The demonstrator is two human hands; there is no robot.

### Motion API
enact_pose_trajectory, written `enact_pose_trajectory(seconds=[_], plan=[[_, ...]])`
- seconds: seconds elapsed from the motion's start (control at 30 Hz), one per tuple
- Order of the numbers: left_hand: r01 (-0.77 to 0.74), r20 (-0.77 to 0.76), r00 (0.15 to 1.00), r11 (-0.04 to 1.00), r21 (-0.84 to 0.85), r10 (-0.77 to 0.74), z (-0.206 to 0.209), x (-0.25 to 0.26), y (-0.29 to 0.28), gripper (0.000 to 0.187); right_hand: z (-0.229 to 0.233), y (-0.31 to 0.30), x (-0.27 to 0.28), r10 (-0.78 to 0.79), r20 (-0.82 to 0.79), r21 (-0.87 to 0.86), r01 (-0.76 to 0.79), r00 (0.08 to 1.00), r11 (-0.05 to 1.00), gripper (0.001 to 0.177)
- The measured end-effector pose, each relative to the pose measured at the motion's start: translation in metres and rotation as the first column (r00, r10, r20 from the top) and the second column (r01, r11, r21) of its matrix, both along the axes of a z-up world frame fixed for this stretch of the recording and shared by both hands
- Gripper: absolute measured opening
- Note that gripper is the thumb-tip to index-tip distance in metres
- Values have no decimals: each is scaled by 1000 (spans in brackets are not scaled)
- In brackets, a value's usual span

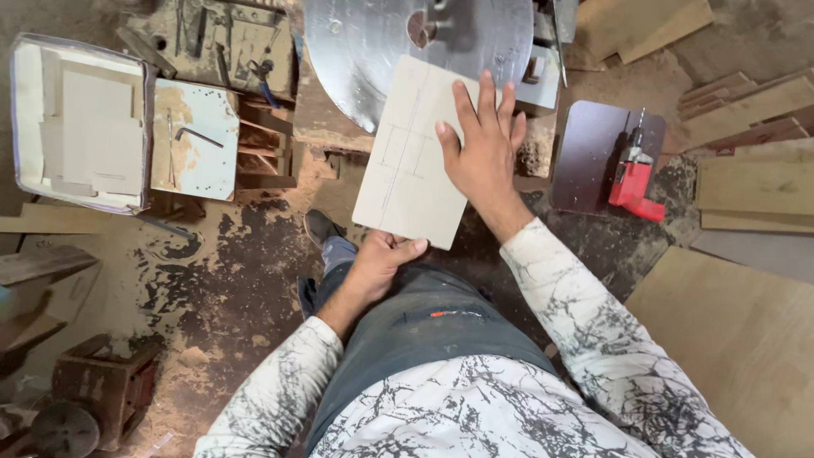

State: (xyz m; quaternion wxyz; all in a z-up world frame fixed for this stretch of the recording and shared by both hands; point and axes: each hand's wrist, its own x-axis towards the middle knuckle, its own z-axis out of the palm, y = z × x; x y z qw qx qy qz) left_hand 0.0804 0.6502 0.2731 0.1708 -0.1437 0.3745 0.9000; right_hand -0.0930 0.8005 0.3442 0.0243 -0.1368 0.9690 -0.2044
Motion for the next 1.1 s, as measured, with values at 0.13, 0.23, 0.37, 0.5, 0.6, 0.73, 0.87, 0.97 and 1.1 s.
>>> enact_pose_trajectory(seconds=[0.13,0.23,0.37,0.5,0.6,0.73,0.87,0.97,1.1], plan=[[461,65,793,527,-714,-605,20,-9,-40,28,-14,8,-17,15,-33,-12,-16,999,1000,49],[321,130,806,241,-916,-577,51,-23,-79,26,-20,13,-23,49,-77,-74,-55,996,996,45],[34,31,851,-4,-999,-524,80,-77,-106,44,-23,18,-32,105,-123,-62,-113,987,992,43],[-313,-235,756,-22,-950,-611,76,-142,-97,58,-22,21,-39,128,-133,-43,-135,983,990,44],[-330,-200,739,-87,-940,-643,63,-174,-80,61,-22,20,-39,136,-131,-50,-144,982,988,43],[-330,-179,757,-131,-935,-629,51,-183,-69,61,-24,19,-41,117,-117,-71,-126,986,989,43],[-360,-207,764,-137,-923,-612,42,-184,-66,61,-29,18,-42,111,-108,-57,-118,988,991,43],[-374,-210,762,-151,-915,-613,39,-189,-66,59,-31,17,-47,109,-127,-53,-117,986,992,43],[-375,-215,769,-151,-915,-602,38,-193,-65,59,-30,18,-52,111,-117,-58,-118,987,991,43]])
